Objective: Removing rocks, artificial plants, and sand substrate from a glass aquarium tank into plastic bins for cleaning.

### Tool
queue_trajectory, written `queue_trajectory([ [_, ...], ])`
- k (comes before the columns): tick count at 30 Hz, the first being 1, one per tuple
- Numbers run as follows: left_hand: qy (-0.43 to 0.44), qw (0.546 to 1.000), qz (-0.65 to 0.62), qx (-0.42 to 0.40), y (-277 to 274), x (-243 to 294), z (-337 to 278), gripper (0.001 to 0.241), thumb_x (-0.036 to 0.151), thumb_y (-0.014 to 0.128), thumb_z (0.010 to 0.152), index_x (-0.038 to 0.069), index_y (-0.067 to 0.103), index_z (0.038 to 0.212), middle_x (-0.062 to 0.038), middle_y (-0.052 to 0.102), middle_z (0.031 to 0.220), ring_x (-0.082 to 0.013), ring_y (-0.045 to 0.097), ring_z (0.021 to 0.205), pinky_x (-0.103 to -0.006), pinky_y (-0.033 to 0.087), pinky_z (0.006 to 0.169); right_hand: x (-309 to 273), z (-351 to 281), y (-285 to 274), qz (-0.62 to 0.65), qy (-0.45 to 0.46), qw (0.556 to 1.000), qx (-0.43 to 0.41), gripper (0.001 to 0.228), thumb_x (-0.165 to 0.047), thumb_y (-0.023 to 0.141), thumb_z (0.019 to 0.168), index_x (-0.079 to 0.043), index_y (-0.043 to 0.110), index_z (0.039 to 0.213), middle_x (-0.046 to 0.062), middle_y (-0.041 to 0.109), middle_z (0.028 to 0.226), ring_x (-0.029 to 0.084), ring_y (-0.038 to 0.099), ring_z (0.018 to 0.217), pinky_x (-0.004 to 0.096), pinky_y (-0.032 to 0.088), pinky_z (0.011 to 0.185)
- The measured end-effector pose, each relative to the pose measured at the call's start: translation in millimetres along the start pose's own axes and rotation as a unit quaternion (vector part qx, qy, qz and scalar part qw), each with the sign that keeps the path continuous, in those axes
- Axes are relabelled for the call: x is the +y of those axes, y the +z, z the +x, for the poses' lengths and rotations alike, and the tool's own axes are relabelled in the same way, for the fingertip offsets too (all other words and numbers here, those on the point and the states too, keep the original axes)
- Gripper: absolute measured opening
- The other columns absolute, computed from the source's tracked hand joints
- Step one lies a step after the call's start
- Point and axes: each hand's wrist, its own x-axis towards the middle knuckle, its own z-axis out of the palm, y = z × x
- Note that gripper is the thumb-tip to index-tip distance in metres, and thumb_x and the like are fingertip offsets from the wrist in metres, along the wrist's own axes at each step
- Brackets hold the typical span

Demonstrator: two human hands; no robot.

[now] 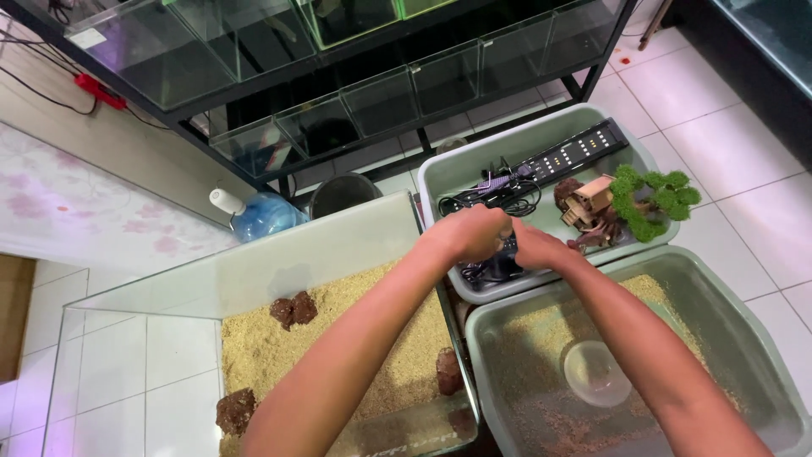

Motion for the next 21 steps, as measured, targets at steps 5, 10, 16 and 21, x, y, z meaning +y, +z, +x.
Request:
queue_trajectory([
  [5, 0.000, 1.000, 0.006, -0.002, 2, -3, 3, 0.038, 0.030, 0.068, 0.105, 0.009, 0.073, 0.137, -0.026, 0.077, 0.128, -0.0512, 0.076, 0.118, -0.0631, 0.064, 0.097, 26, 20, 13, -0.001, 0.007, 1.000, -0.022, 0.076, -0.031, 0.055, 0.101, -0.010, 0.023, 0.167, 0.033, 0.054, 0.158, 0.050, 0.053, 0.150, 0.064, 0.046, 0.123],
  [10, 0.007, 1.000, 0.006, -0.009, -3, 0, -1, 0.039, 0.029, 0.065, 0.107, 0.006, 0.071, 0.139, -0.028, 0.076, 0.128, -0.0523, 0.076, 0.118, -0.0632, 0.064, 0.096, 16, 21, 17, 0.000, -0.013, 0.997, -0.080, 0.060, -0.034, 0.055, 0.101, -0.007, 0.035, 0.151, 0.039, 0.063, 0.150, 0.053, 0.058, 0.145, 0.064, 0.046, 0.123],
  [16, 0.015, 1.000, 0.007, -0.003, 1, -5, 8, 0.038, 0.031, 0.064, 0.108, 0.011, 0.072, 0.140, -0.029, 0.075, 0.130, -0.0522, 0.075, 0.121, -0.0616, 0.064, 0.101, 22, 29, 21, -0.033, -0.008, 0.996, -0.081, 0.063, -0.034, 0.058, 0.102, -0.012, 0.036, 0.157, 0.034, 0.068, 0.145, 0.049, 0.063, 0.142, 0.061, 0.052, 0.118],
  [21, -0.014, 1.000, 0.001, -0.005, 4, 1, 10, 0.039, 0.036, 0.066, 0.105, 0.020, 0.074, 0.139, -0.023, 0.075, 0.134, -0.0467, 0.075, 0.126, -0.0570, 0.062, 0.106, 5, 14, 5, 0.029, 0.002, 0.999, 0.042, 0.063, -0.036, 0.059, 0.103, -0.004, 0.053, 0.158, 0.035, 0.056, 0.152, 0.055, 0.059, 0.142, 0.063, 0.050, 0.120],
])
